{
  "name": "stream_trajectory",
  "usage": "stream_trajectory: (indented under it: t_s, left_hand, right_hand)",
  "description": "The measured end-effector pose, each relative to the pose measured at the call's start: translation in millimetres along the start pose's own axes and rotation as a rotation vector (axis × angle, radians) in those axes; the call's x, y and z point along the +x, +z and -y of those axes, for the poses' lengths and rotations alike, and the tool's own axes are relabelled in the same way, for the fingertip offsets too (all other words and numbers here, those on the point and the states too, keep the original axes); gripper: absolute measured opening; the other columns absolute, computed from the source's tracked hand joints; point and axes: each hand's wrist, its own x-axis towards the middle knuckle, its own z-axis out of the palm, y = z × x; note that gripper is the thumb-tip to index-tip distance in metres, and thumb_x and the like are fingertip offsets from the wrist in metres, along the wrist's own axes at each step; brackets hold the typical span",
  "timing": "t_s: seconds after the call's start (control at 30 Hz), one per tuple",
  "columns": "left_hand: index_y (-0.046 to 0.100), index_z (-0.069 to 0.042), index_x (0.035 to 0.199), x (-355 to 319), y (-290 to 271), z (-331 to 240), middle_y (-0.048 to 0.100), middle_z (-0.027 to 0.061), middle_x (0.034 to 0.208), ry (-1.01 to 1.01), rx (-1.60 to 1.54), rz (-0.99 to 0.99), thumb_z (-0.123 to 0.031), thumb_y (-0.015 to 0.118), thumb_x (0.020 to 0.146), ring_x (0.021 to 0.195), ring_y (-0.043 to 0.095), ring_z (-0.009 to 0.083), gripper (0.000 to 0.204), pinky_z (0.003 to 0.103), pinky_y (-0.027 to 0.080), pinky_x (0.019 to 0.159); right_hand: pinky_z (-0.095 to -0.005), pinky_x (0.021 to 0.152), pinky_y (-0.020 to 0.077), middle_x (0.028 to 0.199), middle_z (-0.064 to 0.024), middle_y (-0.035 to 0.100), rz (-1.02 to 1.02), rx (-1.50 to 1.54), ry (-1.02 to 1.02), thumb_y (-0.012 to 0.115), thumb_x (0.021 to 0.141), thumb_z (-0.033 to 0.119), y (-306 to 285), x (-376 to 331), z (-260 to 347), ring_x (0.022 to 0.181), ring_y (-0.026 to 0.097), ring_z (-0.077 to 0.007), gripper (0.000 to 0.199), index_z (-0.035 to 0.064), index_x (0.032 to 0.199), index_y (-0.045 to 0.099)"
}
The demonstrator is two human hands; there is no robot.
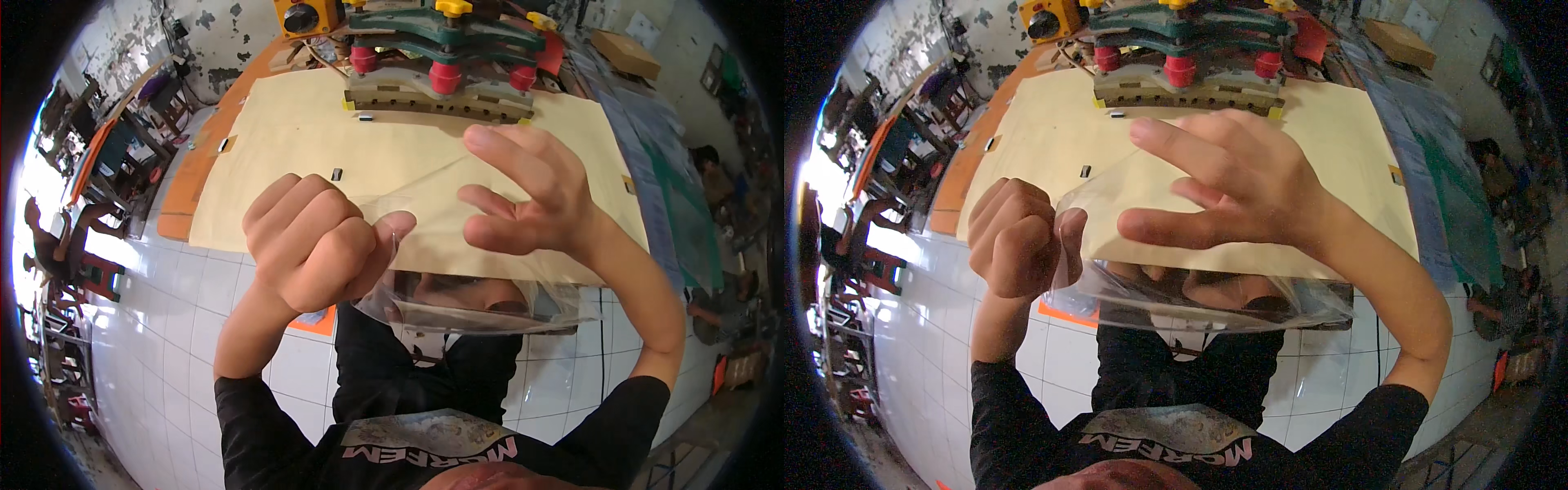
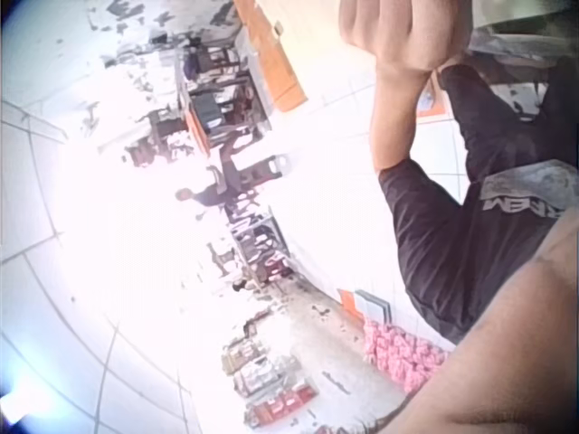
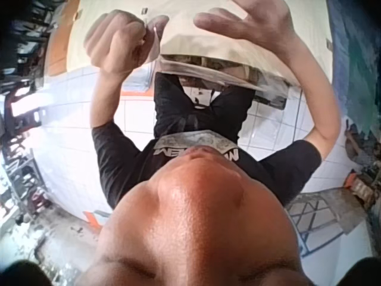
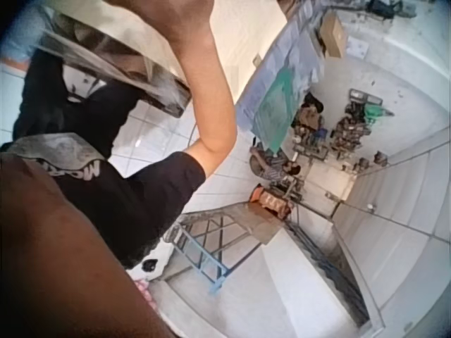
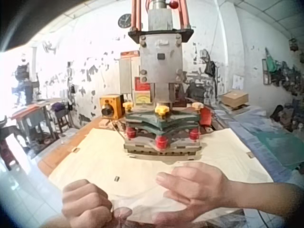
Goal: The person aligns a plastic sheet on a heat-sealing machine and presses it down. The person then peels plastic strips from the sealed piece by hand and aligns another sheet under the machine.
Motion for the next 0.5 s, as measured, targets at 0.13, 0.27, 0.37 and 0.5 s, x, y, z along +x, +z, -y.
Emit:
stream_trajectory:
  t_s: [0.13, 0.27, 0.37, 0.5]
  left_hand:
    - [0.045, -0.009, 0.065, 4.6, 13.8, 3.8, 0.039, 0.0004, 0.054, -0.039, -0.134, -0.074, -0.017, 0.082, 0.068, 0.043, 0.039, 0.0172, 0.038, 0.029, 0.026, 0.040]
    - [0.052, -0.009, 0.070, 9.8, 18.5, 3.9, 0.049, 0.0027, 0.065, -0.185, -0.142, 0.287, -0.028, 0.081, 0.068, 0.060, 0.051, 0.0208, 0.034, 0.032, 0.038, 0.056]
    - [0.057, -0.010, 0.080, 9.5, 23.6, 4.7, 0.054, 0.0034, 0.077, -0.175, -0.187, 0.347, -0.033, 0.078, 0.071, 0.070, 0.054, 0.0226, 0.033, 0.035, 0.041, 0.071]
    - [0.064, -0.007, 0.093, 5.1, 7.6, 1.9, 0.060, 0.0087, 0.096, -0.265, -0.155, 0.413, -0.027, 0.079, 0.071, 0.088, 0.056, 0.0283, 0.033, 0.039, 0.043, 0.082]
  right_hand:
    - [-0.0424, 0.077, 0.0549, 0.122, -0.0156, 0.053, -0.109, 0.146, -0.056, 0.074, 0.080, 0.024, -9.7, 14.9, -2.0, 0.099, 0.057, -0.0345, 0.056, 0.0302, 0.130, 0.050]
    - [-0.0367, 0.083, 0.0507, 0.112, -0.0101, 0.065, -0.150, 0.184, 0.024, 0.072, 0.075, 0.024, -22.1, 23.9, -4.1, 0.097, 0.058, -0.0272, 0.021, 0.0197, 0.095, 0.073]
    - [-0.0428, 0.088, 0.0485, 0.109, -0.0155, 0.065, -0.008, 0.434, 0.211, 0.067, 0.083, 0.023, -49.7, 13.8, -14.0, 0.100, 0.059, -0.0319, 0.017, 0.0136, 0.098, 0.069]
    - [-0.0466, 0.088, 0.0475, 0.104, -0.0204, 0.065, -0.173, 0.850, 0.578, 0.052, 0.098, 0.031, -71.4, -22.3, -13.9, 0.098, 0.062, -0.0338, 0.024, 0.0078, 0.102, 0.058]
